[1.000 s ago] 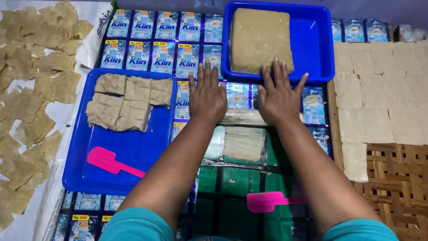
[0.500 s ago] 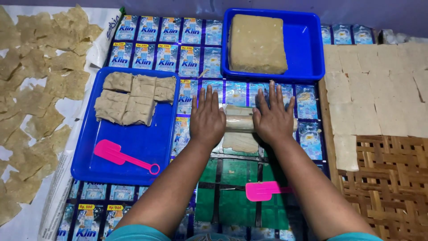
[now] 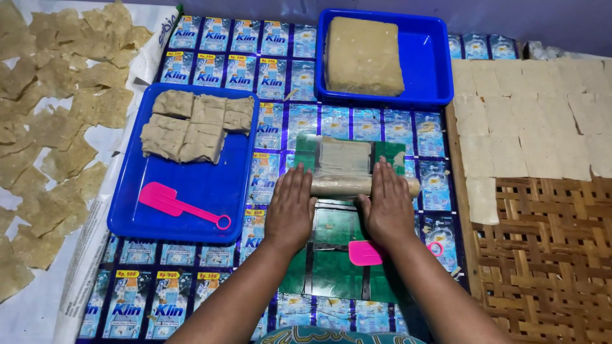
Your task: Rolling out dough into thin sheets, cutting them into square pieces using a scraper and scissors, and arranging them on a woven tray.
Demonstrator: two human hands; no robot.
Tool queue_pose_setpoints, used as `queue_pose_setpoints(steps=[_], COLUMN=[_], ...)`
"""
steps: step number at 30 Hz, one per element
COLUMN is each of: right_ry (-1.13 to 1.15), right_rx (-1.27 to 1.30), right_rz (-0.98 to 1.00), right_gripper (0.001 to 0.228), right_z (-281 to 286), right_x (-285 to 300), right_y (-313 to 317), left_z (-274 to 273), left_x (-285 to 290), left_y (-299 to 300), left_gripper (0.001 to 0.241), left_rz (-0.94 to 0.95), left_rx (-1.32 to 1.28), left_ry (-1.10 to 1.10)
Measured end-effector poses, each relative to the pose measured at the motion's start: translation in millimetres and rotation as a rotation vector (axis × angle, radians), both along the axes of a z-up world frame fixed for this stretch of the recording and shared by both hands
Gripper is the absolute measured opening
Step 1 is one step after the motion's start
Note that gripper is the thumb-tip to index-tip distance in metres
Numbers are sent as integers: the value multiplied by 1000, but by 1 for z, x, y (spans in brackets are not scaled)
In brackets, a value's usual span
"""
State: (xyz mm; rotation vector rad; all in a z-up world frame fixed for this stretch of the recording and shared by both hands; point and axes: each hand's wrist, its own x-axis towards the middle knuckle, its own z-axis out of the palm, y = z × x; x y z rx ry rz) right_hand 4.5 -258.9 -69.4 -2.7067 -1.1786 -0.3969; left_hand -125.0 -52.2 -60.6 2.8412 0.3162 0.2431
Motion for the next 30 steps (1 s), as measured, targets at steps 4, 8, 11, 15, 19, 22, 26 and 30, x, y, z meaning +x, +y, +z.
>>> queue_pose_setpoints(steps=[4,8,11,15,19,22,26,30], right_ry=[52,57,62,194,486,342,270,352], right_rx=[29,50,37,-5,273,283,343,228], right_rz=[0,-6,-3,16,59,-46,-386,-730], right_gripper=[74,71,71,74,55,37,24,26], right_z=[10,12,12,17,58,54,30,28], right_x=[-26,-49,-60,-50,-61,-79,-97,-118], right_y=[-10,-21,-28,-36,-57,-76,-103,-122], left_z=[-7,-7,-7,-31,-7,27,46,20], left_x=[-22,-32,-22,18,6,-18,-35,-51], left_y=[-10,-18,-14,7,8,0,6,2], left_gripper=[59,58,57,78,72,58,59,53], left_rz=[-3,-3,-8,-153,-175,46,387,571], left_rx=[14,57,74,179,182,-59,-436,-775], left_ry=[12,-78,-144,-265,-259,-85,19,-247])
